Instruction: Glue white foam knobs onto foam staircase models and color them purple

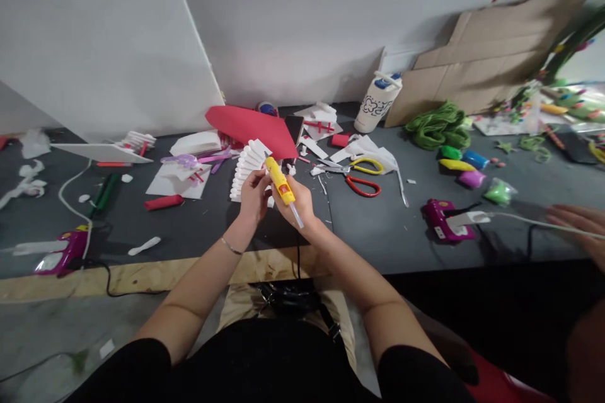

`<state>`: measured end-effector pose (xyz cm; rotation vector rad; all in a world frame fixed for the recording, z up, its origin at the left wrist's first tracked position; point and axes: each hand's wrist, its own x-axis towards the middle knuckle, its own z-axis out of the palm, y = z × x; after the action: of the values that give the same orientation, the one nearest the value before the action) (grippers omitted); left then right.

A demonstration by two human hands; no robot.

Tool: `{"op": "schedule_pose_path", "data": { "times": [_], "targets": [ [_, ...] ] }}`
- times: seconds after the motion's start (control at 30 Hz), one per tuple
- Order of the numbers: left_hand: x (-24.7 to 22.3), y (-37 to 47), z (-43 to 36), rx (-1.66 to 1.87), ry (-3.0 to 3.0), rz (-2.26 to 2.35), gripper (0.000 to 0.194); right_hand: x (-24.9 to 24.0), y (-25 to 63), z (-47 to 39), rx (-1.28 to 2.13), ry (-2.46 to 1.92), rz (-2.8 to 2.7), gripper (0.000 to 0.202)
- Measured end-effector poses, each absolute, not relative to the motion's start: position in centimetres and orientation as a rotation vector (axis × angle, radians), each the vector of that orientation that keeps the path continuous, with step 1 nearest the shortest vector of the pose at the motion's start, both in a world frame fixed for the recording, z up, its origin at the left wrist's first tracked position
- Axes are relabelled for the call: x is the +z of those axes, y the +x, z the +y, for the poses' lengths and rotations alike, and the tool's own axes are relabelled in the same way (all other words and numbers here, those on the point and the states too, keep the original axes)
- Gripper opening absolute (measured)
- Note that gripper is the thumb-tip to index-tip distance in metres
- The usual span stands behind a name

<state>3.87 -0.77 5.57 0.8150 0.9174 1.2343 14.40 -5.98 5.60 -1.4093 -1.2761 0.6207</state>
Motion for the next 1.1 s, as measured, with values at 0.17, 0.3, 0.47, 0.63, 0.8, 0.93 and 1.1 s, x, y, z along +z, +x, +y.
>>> {"op": "schedule_pose_path", "data": {
  "times": [0.17,0.3,0.47,0.63,0.8,0.93,1.1],
  "targets": [
    [4.4,4.7,0.1,1.225,0.982,0.984,0.045,4.8,14.7,-5.0,0.567,-1.443,-1.212,0.041],
    [3.9,4.4,0.4,1.204,1.173,0.984,0.043,4.0,15.3,-4.5,0.603,-1.405,-1.123,0.045],
    [4.0,3.6,0.0,1.173,1.440,1.019,0.020,3.9,15.7,-4.1,0.571,-1.360,-1.115,0.046],
    [4.5,3.1,0.0,1.111,1.615,1.086,0.006,3.8,15.8,-4.2,0.498,-1.413,-1.180,0.042],
    [5.5,2.1,-0.1,1.016,1.732,1.156,0.021,3.7,15.7,-4.2,0.397,-1.423,-1.323,0.036],
    [6.0,1.4,-0.2,1.004,1.764,1.165,0.021,3.8,15.4,-4.0,0.321,-1.371,-1.399,0.033],
    [6.0,0.9,1.1,1.077,1.644,1.121,0.008,3.8,15.3,-4.2,0.304,-1.355,-1.424,0.041]
  ]
}}
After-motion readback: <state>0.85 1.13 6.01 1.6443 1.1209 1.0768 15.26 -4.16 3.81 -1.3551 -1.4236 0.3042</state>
